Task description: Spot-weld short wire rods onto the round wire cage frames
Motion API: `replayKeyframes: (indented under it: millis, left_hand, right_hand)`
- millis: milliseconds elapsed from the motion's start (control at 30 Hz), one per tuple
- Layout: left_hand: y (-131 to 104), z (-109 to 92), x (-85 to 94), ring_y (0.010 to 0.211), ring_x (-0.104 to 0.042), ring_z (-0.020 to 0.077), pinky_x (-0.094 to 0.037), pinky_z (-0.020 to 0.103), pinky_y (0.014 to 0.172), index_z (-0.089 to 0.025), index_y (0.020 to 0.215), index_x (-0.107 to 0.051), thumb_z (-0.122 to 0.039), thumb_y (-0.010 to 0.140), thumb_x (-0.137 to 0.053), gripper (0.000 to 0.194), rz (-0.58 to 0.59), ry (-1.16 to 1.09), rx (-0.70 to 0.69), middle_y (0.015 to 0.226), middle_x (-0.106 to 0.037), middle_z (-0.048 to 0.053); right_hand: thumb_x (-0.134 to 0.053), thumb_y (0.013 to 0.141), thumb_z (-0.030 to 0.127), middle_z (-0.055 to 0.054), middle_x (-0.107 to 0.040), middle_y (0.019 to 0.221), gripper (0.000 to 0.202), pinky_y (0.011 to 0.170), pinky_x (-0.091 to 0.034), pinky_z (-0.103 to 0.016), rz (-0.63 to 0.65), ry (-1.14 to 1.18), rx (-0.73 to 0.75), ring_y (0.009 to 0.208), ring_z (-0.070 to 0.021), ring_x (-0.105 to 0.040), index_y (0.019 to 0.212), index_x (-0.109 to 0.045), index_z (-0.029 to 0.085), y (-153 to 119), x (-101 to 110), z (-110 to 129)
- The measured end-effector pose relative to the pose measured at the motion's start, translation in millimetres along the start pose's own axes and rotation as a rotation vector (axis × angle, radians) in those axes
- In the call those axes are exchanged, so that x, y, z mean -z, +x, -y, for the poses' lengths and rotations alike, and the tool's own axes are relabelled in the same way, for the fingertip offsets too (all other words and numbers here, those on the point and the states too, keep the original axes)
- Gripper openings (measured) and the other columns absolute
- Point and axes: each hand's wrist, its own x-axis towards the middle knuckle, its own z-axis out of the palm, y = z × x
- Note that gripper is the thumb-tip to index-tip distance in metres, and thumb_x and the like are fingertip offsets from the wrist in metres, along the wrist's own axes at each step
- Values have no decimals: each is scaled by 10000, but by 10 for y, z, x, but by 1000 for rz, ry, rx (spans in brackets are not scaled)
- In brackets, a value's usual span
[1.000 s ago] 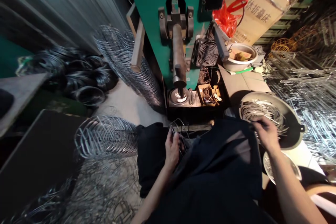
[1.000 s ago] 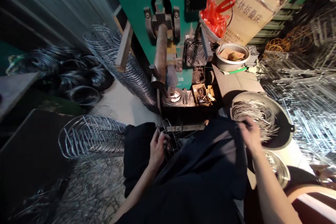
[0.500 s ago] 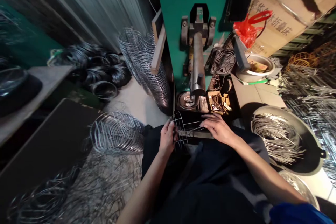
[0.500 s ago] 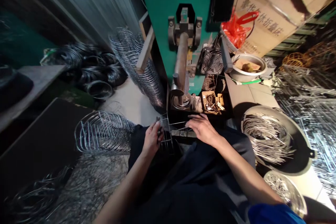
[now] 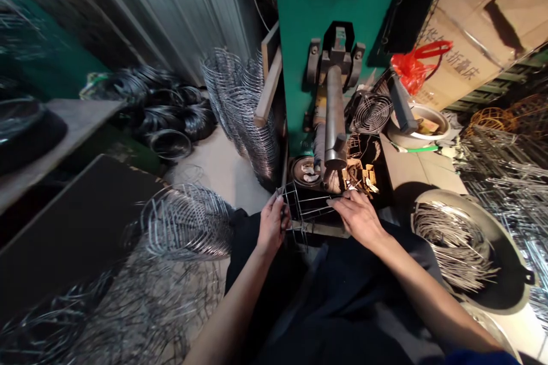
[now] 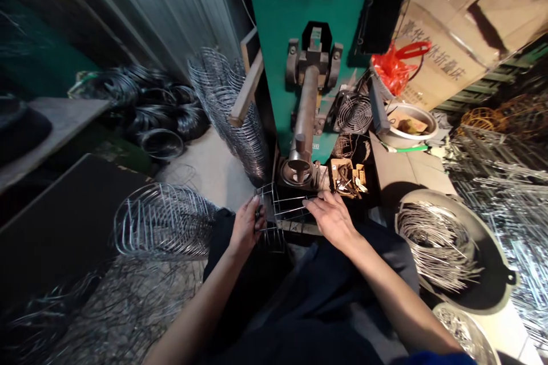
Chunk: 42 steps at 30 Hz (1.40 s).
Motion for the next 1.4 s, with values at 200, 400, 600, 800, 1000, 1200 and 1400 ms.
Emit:
replayKeyframes:
  millis: [200, 400, 600, 800, 1000, 1200, 1400]
  left_hand:
    - [44, -52, -20, 354, -274, 12, -243, 131, 345, -202, 1132, -540, -500, 791, -702, 481, 14, -7, -33, 607, -437, -104]
    - [71, -57, 3, 359, -269, 5, -249, 134, 349, -195, 957, -525, -500, 803, -696, 382, 5, -12, -40, 628, -457, -93]
    - [122, -90, -39, 350, -258, 10, -235, 136, 342, -198, 983, -538, -492, 804, -694, 378, 4, -20, -83, 611, -454, -95]
    - [159, -172, -94, 351, -262, 15, -230, 132, 341, -207, 1012, -538, -485, 795, -692, 385, 23, -20, -84, 600, -450, -100]
    - [221, -243, -110, 335, -265, 18, -192, 137, 324, -203, 1013, -542, -489, 760, -717, 420, 18, 14, -93, 584, -449, -104]
    - [217, -340, -137, 334, -274, 23, -215, 142, 331, -203, 1063, -556, -454, 766, -699, 414, -2, 43, -134, 562, -448, -108]
    - [285, -428, -129, 342, -291, 17, -188, 140, 330, -196, 846, -518, -469, 751, -695, 339, 3, 131, -90, 567, -468, -90]
  right_hand:
    - [-467, 957, 131, -76, -723, 919, 333, 800, -421, -365, -34, -8, 52, 974, -250, -559, 1185, -694, 220, 77, 19, -55]
    - [-471, 964, 141, -65, -731, 947, 288, 856, -477, -354, -151, 110, 144, 961, -222, -575, 1140, -689, 207, 150, 64, -68]
    - [-522, 935, 103, -51, -733, 948, 246, 841, -515, -338, -236, 233, 175, 957, -214, -588, 1090, -688, 199, 248, 47, -126]
    - [-524, 941, 120, -58, -727, 983, 243, 880, -520, -379, -222, 235, 163, 975, -222, -600, 1102, -686, 204, 308, 17, -203]
    - [-518, 945, 124, -55, -725, 982, 251, 879, -521, -388, -241, 265, 146, 969, -222, -592, 1111, -685, 210, 363, -26, -216]
    - [-534, 964, 202, -57, -718, 959, 184, 850, -496, -376, -259, 277, 61, 929, -213, -604, 1063, -689, 213, 335, -54, -241]
    - [-526, 973, 256, -56, -683, 829, 180, 775, -470, -354, -303, 254, -19, 787, -201, -571, 879, -667, 195, 308, -39, -323]
